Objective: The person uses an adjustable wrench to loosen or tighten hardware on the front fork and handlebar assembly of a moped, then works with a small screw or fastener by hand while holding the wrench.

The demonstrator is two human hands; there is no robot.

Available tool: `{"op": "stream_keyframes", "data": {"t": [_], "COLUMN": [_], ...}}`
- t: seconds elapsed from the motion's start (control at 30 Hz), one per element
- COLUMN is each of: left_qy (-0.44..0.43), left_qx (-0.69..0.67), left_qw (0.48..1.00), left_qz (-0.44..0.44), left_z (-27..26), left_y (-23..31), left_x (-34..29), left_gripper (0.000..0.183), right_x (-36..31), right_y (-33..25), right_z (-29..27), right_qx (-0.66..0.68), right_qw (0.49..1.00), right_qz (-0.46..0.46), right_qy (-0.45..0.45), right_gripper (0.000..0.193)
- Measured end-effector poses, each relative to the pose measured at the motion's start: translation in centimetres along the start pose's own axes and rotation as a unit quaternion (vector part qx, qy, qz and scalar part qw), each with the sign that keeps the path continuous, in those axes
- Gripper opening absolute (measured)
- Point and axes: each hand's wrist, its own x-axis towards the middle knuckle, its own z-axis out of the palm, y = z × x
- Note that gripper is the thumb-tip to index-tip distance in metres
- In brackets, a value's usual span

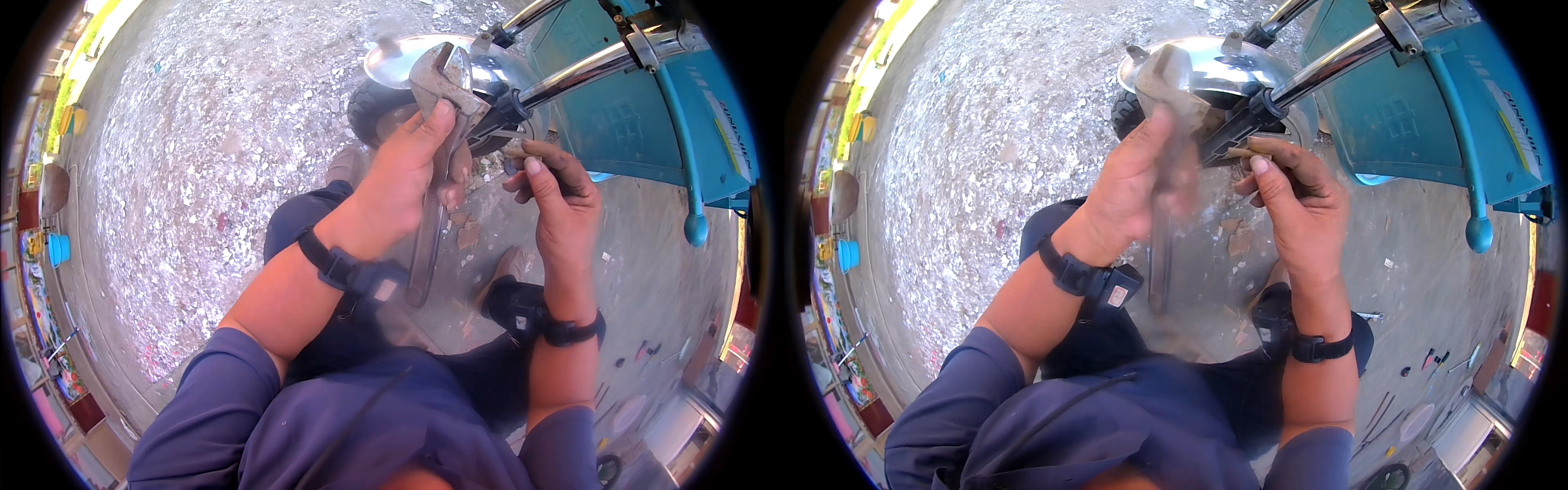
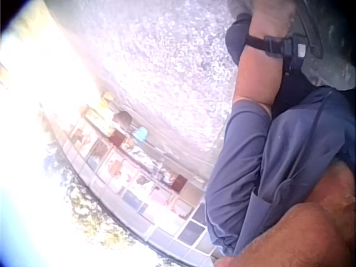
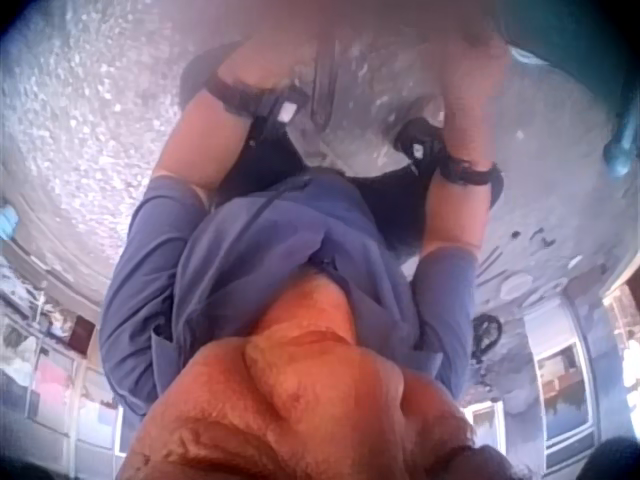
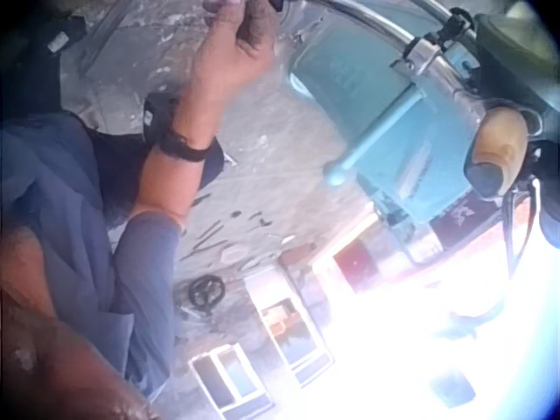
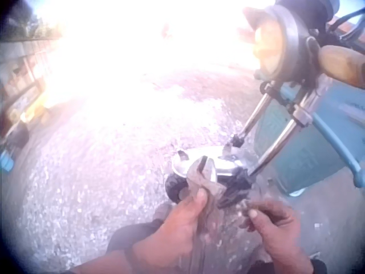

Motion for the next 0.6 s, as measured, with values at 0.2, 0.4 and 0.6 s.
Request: {"op": "stream_keyframes", "data": {"t": [0.2,0.4,0.6], "left_qy": [-0.049,-0.103,-0.024], "left_qx": [-0.002,0.006,0.067], "left_qw": [0.999,0.993,0.997], "left_qz": [0.023,0.060,-0.004], "left_z": [-0.9,-0.3,-0.1], "left_y": [0.1,-0.2,-0.4], "left_x": [0.8,1.2,1.4], "left_gripper": [0.042,0.047,0.066], "right_x": [0.5,-0.4,-1.2], "right_y": [-0.5,-0.7,-0.6], "right_z": [-5.7,-9.1,-11.2], "right_qx": [0.028,0.014,-0.002], "right_qw": [0.996,0.994,0.995], "right_qz": [-0.059,-0.079,-0.070], "right_qy": [0.060,0.077,0.064], "right_gripper": [0.023,0.024,0.027]}}
